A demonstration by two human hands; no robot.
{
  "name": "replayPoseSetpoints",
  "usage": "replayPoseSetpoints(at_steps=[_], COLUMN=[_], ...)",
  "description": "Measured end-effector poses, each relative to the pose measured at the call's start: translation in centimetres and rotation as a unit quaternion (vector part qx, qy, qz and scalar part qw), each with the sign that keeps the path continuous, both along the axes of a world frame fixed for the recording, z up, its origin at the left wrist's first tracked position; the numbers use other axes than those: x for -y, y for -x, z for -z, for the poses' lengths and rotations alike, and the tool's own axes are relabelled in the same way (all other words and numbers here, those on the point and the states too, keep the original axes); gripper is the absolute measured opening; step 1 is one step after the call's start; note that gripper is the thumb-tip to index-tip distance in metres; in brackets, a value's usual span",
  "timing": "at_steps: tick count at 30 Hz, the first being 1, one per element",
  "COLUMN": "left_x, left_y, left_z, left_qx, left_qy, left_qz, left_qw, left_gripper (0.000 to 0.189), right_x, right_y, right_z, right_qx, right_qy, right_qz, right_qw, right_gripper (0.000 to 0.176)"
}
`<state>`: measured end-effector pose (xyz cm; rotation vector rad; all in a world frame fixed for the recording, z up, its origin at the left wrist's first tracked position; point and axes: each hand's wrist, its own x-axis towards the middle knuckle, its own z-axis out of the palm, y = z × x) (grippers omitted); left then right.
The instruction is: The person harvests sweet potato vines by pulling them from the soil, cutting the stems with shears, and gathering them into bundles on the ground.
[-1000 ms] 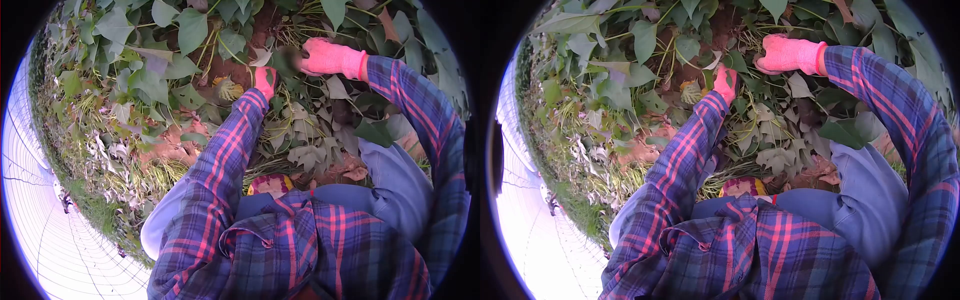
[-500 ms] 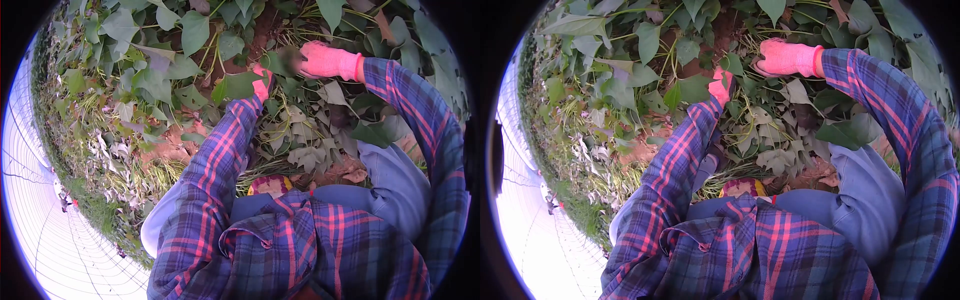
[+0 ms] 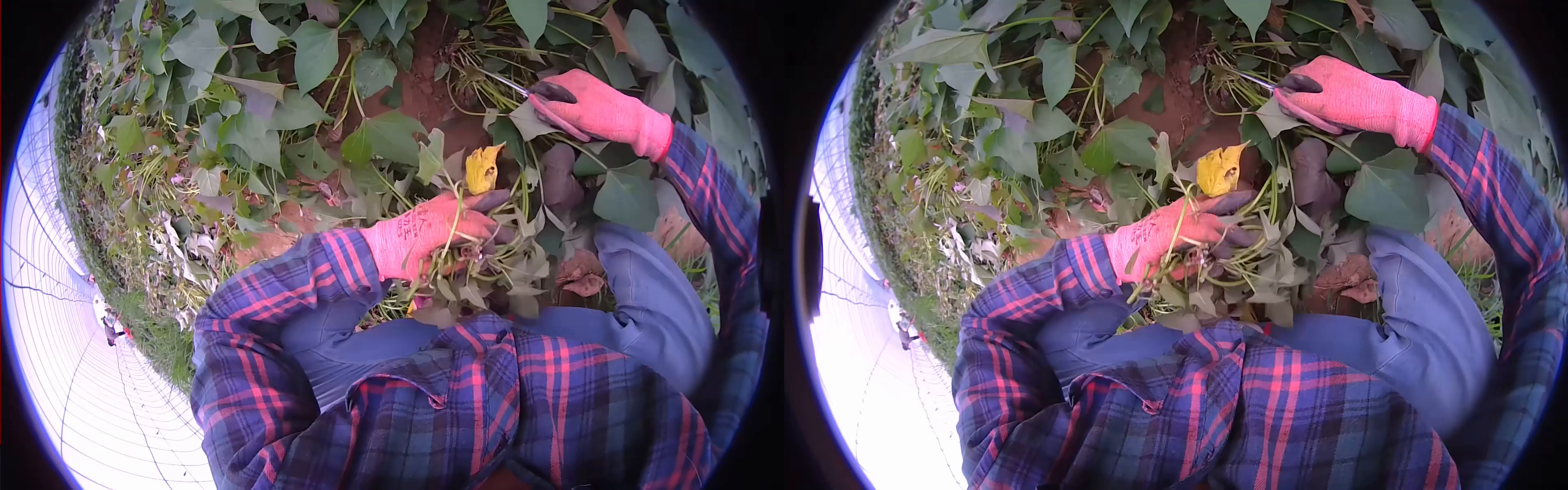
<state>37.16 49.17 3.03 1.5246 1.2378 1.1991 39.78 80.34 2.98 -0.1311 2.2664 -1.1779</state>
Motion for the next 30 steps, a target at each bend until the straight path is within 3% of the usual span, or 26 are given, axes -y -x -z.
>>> replayPoseSetpoints(at_steps=[1,2,3,4,5,6,7,8,9,11,12,13,14,15,17,18,19,20,21,22,23,24,27,28,29,30], left_x=[-0.9,-1.3,-1.5,-1.5,-1.1,-0.4,-0.5,0.3,0.8,3.5,2.9,2.2,1.9,1.6,-0.6,0.1,0.3,0.3,-0.3,-1.1,-1.7,-2.2,-3.7,-4.7,-5.4,-6.3], left_y=[0.2,0.0,0.0,-0.1,-0.4,-1.1,-0.9,0.3,2.2,2.9,3.0,2.7,2.6,2.2,1.2,1.4,1.9,2.1,1.9,1.4,1.1,1.1,1.2,1.1,1.1,1.3], left_z=[-2.5,-3.2,-3.7,-3.9,-2.9,-0.8,0.1,1.0,1.7,10.7,11.1,11.5,11.7,13.0,10.2,11.0,13.4,14.8,15.0,15.2,15.4,15.3,14.9,14.3,13.6,12.0], left_qx=[-0.036,-0.034,0.049,0.131,0.129,0.48,0.748,0.552,0.317,0.08,0.309,0.522,0.61,0.613,0.439,0.44,0.435,0.427,0.426,0.417,0.406,0.406,0.482,0.617,0.617,0.631], left_qy=[-0.022,-0.023,-0.034,-0.043,-0.041,0.131,0.276,0.334,0.374,0.197,0.174,0.141,0.18,0.225,0.321,0.322,0.274,0.224,0.223,0.236,0.248,0.247,0.188,0.111,0.11,0.146], left_qz=[0.03,0.031,0.045,0.057,0.055,-0.038,-0.126,-0.197,-0.251,-0.212,-0.239,-0.254,-0.265,-0.338,-0.473,-0.471,-0.428,-0.383,-0.381,-0.43,-0.478,-0.478,-0.433,-0.408,-0.409,-0.446], left_qw=[0.999,0.999,0.997,0.989,0.989,0.866,0.59,0.739,0.835,0.954,0.904,0.802,0.725,0.678,0.693,0.694,0.743,0.788,0.789,0.765,0.738,0.739,0.738,0.664,0.663,0.618], left_gripper=[0.042,0.042,0.04,0.038,0.038,0.036,0.033,0.03,0.027,0.023,0.023,0.023,0.022,0.022,0.024,0.024,0.024,0.025,0.025,0.025,0.025,0.025,0.029,0.031,0.031,0.033], right_x=[-0.1,-0.3,0.0,0.5,0.5,0.4,0.3,0.0,0.0,-0.3,0.0,0.6,1.0,0.9,0.2,0.5,1.0,2.1,2.7,2.2,1.6,1.4,0.6,1.0,1.4,1.7], right_y=[0.5,0.8,1.3,2.1,2.5,3.0,3.5,3.4,3.5,3.8,3.6,3.0,2.9,3.3,3.7,4.3,4.7,5.3,5.6,5.7,6.0,6.0,5.2,5.2,5.2,5.3], right_z=[-0.3,-0.3,-0.7,-2.3,-1.9,-1.0,0.2,1.8,2.6,3.5,3.2,3.0,2.7,2.8,2.8,2.5,1.8,0.7,0.2,0.9,2.1,2.6,3.5,3.2,2.8,2.5], right_qx=[0.0,-0.001,-0.004,0.084,0.082,0.051,0.02,-0.189,-0.19,-0.124,-0.123,-0.106,-0.091,-0.093,-0.116,-0.097,-0.098,-0.026,0.047,0.048,0.012,-0.023,-0.095,-0.095,-0.082,-0.069], right_qy=[-0.003,-0.034,-0.064,-0.068,-0.066,-0.094,-0.123,-0.098,-0.094,-0.191,-0.194,-0.236,-0.274,-0.273,-0.244,-0.196,-0.197,-0.231,-0.262,-0.263,-0.269,-0.273,-0.272,-0.272,-0.294,-0.316], right_qz=[0.002,-0.017,-0.039,-0.03,-0.031,-0.06,-0.091,-0.166,-0.166,-0.184,-0.184,-0.122,-0.06,-0.064,-0.149,-0.2,-0.198,-0.172,-0.144,-0.142,-0.213,-0.284,-0.271,-0.272,-0.274,-0.276], right_qw=[1.0,0.999,0.997,0.994,0.994,0.992,0.988,0.963,0.963,0.956,0.956,0.958,0.955,0.955,0.951,0.955,0.955,0.957,0.953,0.953,0.939,0.919,0.918,0.918,0.912,0.905], right_gripper=[0.039,0.039,0.039,0.037,0.037,0.036,0.035,0.034,0.034,0.035,0.035,0.036,0.036,0.036,0.038,0.037,0.037,0.035,0.034,0.034,0.03,0.026,0.021,0.021,0.021,0.02])
